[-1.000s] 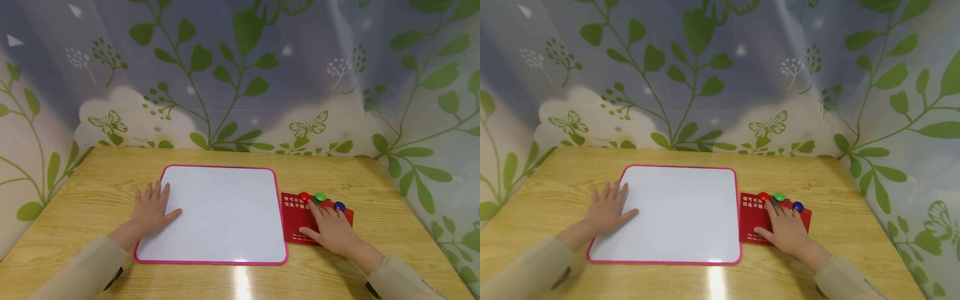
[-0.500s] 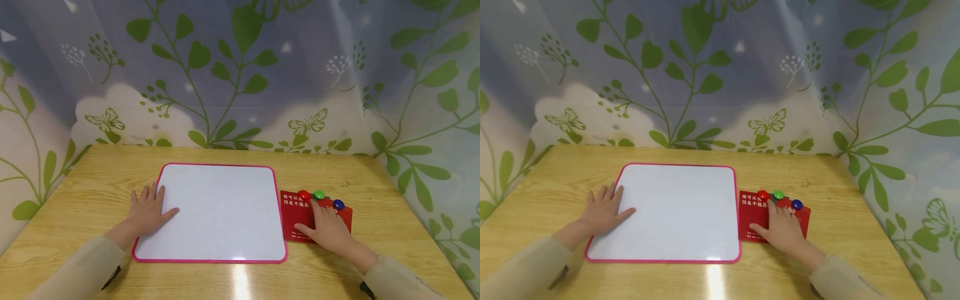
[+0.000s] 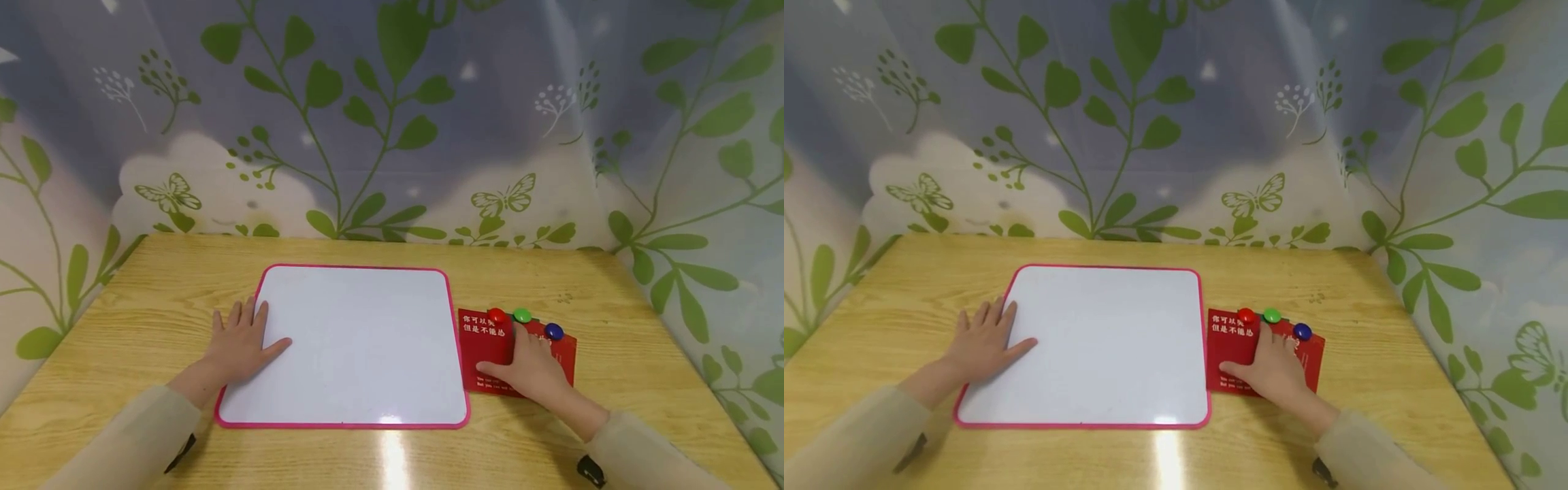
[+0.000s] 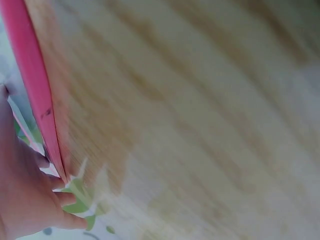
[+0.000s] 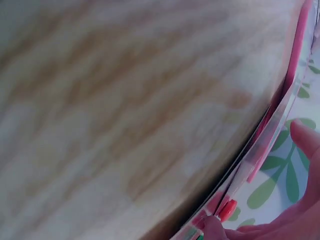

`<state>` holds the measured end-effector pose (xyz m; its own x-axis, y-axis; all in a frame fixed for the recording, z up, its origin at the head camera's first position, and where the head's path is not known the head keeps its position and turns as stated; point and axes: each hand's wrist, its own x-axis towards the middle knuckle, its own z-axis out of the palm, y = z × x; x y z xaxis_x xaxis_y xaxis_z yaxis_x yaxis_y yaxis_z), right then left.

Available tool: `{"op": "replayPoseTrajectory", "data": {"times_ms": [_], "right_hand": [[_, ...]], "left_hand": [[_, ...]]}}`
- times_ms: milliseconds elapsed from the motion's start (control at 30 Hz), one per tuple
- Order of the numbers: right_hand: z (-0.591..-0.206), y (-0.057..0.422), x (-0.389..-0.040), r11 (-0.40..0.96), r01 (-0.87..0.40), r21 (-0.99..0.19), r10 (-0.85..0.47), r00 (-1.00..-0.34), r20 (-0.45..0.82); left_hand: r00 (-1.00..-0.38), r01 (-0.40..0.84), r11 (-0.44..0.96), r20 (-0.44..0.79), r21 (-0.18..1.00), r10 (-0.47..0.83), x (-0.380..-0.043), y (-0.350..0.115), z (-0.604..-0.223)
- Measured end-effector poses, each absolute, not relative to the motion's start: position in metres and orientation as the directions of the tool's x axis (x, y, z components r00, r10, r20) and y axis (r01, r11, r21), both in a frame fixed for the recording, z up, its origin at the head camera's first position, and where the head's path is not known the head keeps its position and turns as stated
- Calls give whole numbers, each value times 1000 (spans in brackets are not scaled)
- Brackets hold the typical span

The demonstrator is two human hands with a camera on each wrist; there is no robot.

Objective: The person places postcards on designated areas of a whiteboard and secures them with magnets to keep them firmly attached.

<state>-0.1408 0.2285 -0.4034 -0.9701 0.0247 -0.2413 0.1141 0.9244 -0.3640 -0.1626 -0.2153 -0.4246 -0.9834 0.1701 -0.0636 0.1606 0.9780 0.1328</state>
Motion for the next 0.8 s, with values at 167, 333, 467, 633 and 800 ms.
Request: {"op": "replayPoseTrajectory", "data": {"times_ms": [167,333,467,633,800], "right_hand": [[-398,228,-138,864,172,-472,37,-959,-281],[-389,235,-140,710,306,-634,37,-916,-401],[-385,238,-143,560,425,-711,51,-874,-482],[-380,239,-146,455,492,-742,49,-846,-531],[-382,238,-148,497,444,-745,24,-866,-500]], "left_hand": [[-983,161,978,-71,135,171,-162,-214,-424],[-982,158,977,-79,143,171,-163,-215,-424],[-982,159,975,-80,153,172,-164,-217,-426],[-982,161,974,-75,158,175,-165,-218,-427],[-982,160,973,-74,164,174,-164,-217,-427]]}}
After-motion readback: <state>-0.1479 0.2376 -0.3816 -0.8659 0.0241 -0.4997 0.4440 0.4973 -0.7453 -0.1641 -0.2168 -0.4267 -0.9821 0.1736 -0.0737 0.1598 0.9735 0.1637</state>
